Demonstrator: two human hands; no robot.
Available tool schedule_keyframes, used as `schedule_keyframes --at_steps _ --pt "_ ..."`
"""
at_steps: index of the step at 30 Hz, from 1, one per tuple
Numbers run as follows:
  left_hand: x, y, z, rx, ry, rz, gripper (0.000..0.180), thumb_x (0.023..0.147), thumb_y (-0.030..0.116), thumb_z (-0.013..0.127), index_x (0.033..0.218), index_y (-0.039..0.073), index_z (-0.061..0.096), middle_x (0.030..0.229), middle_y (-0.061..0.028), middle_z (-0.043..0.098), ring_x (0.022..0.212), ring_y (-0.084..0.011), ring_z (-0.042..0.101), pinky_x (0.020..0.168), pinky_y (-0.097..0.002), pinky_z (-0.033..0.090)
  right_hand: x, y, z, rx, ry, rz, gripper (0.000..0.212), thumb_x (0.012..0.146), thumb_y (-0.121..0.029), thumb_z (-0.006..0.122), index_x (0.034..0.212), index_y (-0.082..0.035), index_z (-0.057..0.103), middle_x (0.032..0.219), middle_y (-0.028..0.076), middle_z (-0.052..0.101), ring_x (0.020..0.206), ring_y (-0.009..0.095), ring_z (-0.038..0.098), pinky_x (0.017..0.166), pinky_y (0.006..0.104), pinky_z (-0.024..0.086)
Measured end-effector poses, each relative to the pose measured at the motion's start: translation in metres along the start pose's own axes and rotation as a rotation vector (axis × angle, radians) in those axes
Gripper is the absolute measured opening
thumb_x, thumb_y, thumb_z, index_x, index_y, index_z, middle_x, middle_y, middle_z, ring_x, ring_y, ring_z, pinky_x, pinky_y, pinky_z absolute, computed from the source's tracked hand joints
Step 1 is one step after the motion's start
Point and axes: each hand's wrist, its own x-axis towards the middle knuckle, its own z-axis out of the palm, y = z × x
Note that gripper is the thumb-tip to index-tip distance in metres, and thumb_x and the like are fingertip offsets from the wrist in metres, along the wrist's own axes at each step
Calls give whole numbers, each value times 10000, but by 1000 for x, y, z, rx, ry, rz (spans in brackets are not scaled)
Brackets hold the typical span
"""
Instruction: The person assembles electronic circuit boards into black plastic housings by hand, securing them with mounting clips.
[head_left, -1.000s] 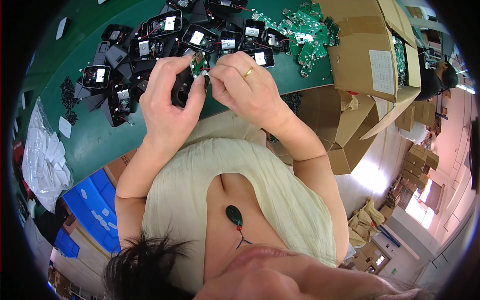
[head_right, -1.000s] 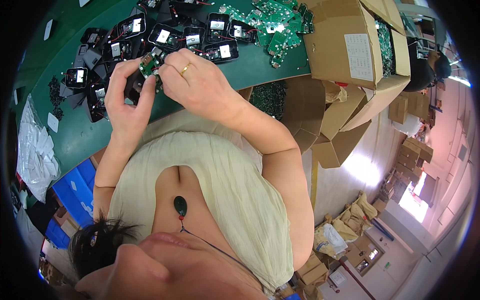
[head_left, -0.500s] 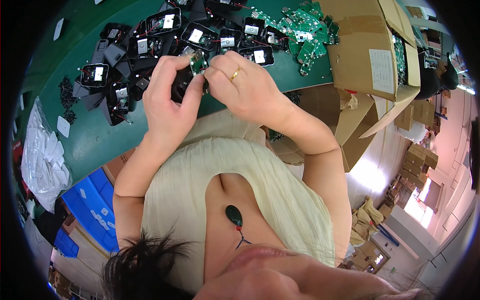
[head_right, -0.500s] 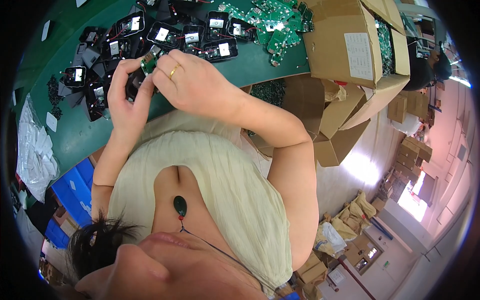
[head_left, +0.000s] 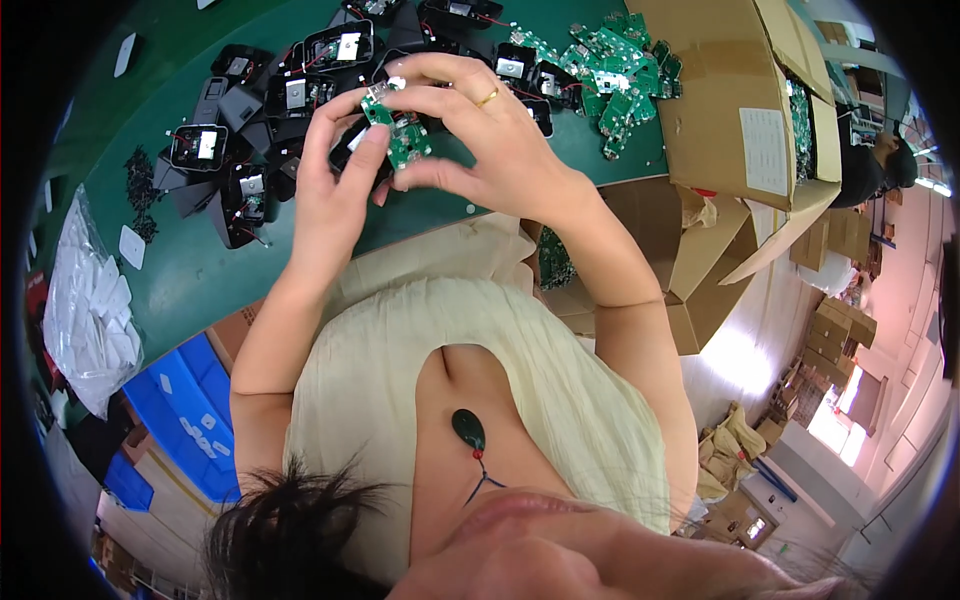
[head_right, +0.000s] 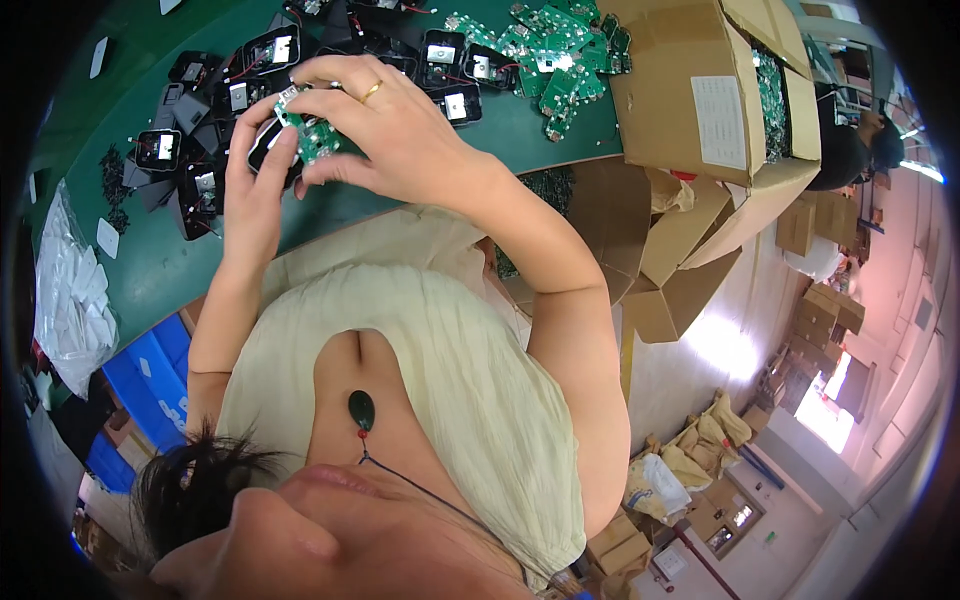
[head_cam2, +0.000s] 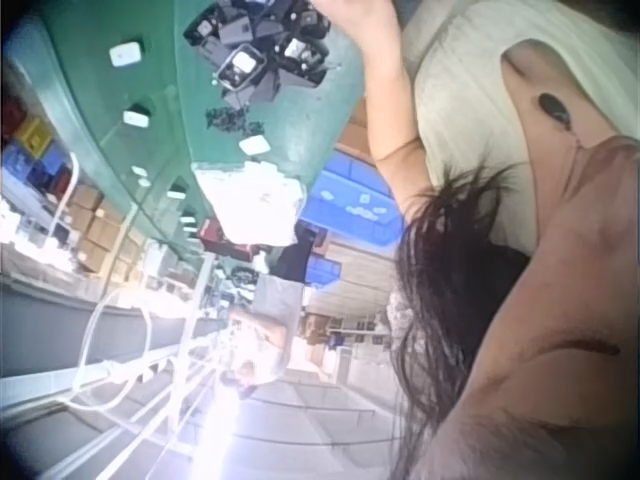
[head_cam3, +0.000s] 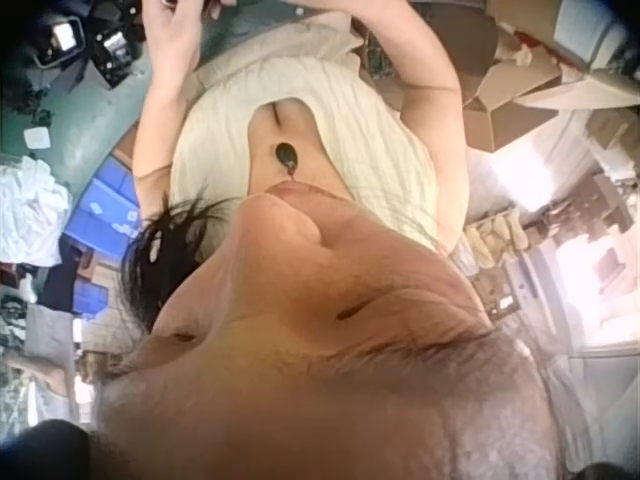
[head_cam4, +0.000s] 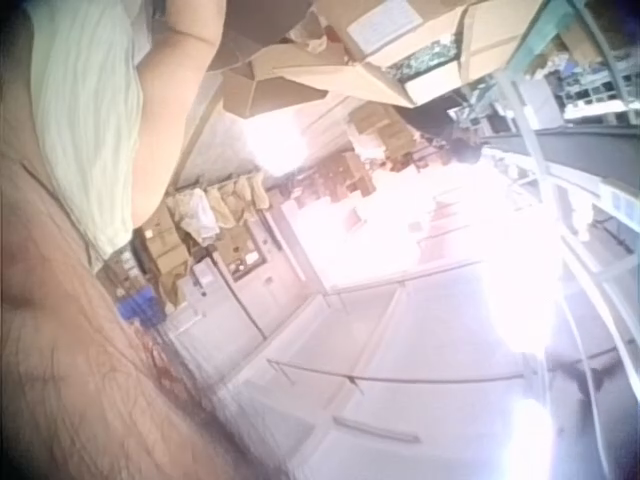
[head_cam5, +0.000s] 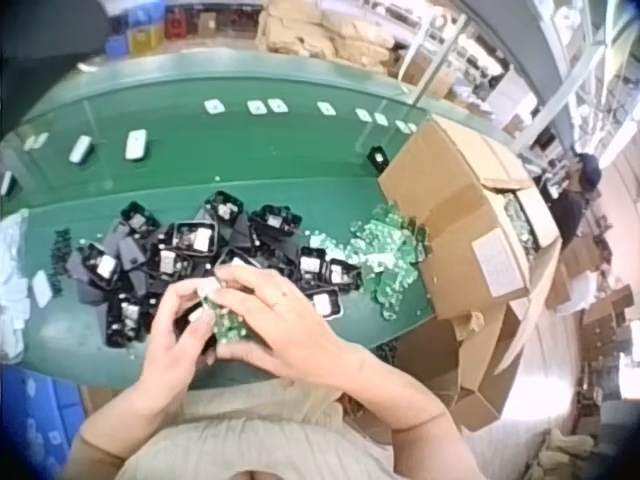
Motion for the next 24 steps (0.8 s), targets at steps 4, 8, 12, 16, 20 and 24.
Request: schedule_keyframes --at_steps 4,8,12,16,20,24 --pt "-7 5 -7 -92 -126 -80 337 917 219 457 1214 68 415 993 -36 526 734 -71 522 591 -211 417 -1 3 -2 132 -52 -13 631 601 -260 732 1172 -121 500 1226 81 471 1064 288 467 881 391 394" --pt "-8 6 -23 -295 -336 -293 392 926 229 414 1269 42 372 1030 -51 523 902 -124 502 715 -261 422 -3 1 -11 177 -81 18 675 574 -265 750 1177 -98 497 1221 72 492 1087 278 469 904 380 376" --pt "-4 1 -26 -412 -350 -447 353 900 158 425 1219 6 403 1044 -76 539 940 -163 534 784 -304 450 -3 -15 -15 227 -105 29 676 601 -331 730 1179 -78 488 1204 55 519 1101 261 470 935 387 339" --pt "-3 -2 -29 -507 -385 -454 329 868 127 483 1170 4 440 1018 -68 545 947 -142 553 809 -302 477 -3 -35 -9 123 -110 -68 531 653 -374 669 1077 -95 513 1164 44 547 1108 255 473 957 416 317" --pt "-1 1 -30 -447 -453 -424 343 835 81 545 1160 24 451 1001 -52 550 893 -127 574 717 -248 503 -6 -41 -11 -83 -42 -167 444 618 -363 650 955 -100 533 1169 42 536 1106 234 477 967 423 325" --pt "-3 11 -20 -420 -350 -362 310 842 79 523 1138 27 447 1004 -55 546 888 -122 567 718 -259 498 -8 -38 -12 -240 -53 -156 427 574 -341 666 904 -91 561 1188 42 518 1094 225 482 953 419 356"
